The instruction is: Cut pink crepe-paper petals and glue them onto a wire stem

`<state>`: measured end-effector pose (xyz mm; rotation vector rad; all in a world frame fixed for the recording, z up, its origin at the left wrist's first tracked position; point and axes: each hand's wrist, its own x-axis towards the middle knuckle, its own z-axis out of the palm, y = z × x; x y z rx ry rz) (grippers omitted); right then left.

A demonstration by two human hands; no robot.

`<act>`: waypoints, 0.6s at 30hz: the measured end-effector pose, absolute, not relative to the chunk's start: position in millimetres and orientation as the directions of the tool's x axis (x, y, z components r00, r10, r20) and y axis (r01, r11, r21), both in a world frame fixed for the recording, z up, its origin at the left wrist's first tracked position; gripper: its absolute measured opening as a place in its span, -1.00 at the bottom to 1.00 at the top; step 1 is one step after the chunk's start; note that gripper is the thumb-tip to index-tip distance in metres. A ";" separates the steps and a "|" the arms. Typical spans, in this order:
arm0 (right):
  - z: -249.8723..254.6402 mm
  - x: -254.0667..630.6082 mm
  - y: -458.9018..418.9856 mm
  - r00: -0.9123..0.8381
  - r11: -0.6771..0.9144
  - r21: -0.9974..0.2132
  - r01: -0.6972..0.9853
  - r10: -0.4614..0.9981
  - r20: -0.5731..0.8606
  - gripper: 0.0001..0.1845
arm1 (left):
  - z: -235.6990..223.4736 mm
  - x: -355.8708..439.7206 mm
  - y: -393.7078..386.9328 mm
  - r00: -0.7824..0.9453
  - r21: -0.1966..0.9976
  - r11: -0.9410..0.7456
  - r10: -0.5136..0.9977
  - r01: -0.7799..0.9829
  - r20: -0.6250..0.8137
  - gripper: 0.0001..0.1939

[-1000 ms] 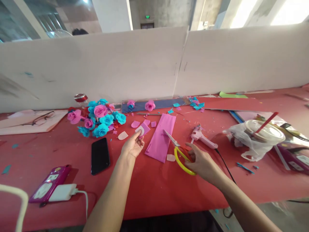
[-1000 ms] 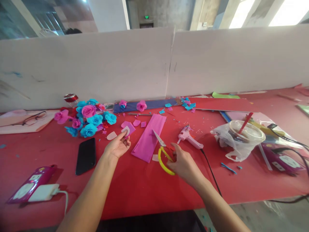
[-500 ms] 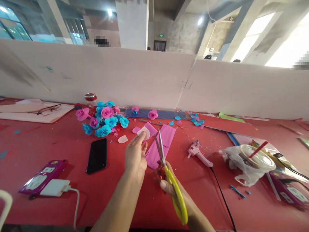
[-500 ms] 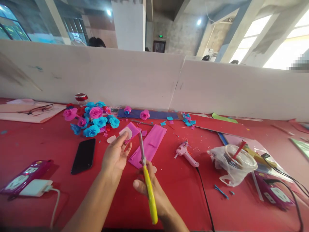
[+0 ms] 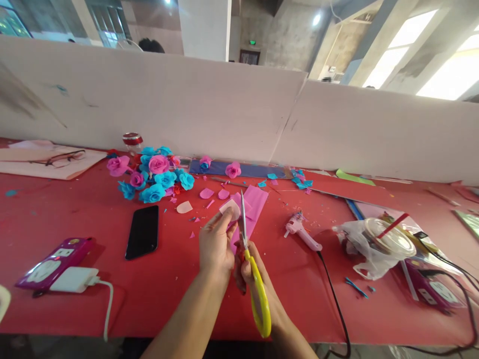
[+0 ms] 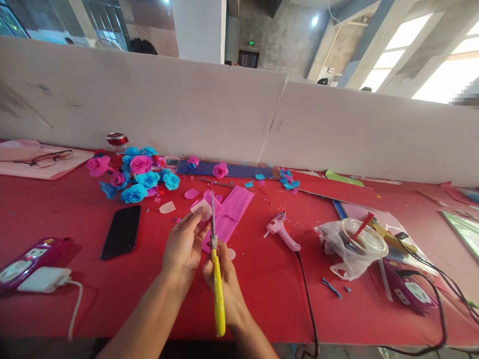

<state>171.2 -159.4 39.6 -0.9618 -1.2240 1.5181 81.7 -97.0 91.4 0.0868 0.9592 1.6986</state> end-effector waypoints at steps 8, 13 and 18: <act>28.6 169.7 -159.1 -0.216 -0.109 -0.964 -0.242 0.975 -0.056 -0.44 | 84.2 83.9 -96.5 -0.364 0.624 -0.014 0.822 -0.781 -0.438 -0.89; 29.7 174.8 -158.7 -0.259 -0.157 -0.961 -0.228 0.961 -0.096 -0.45 | 82.0 83.5 -93.5 -0.351 0.613 0.004 0.817 -0.790 -0.458 -0.86; 25.0 180.7 -160.6 -0.256 -0.181 -0.956 -0.232 0.959 -0.120 -0.52 | 77.8 82.0 -92.2 -0.321 0.615 0.038 0.827 -0.787 -0.461 -0.83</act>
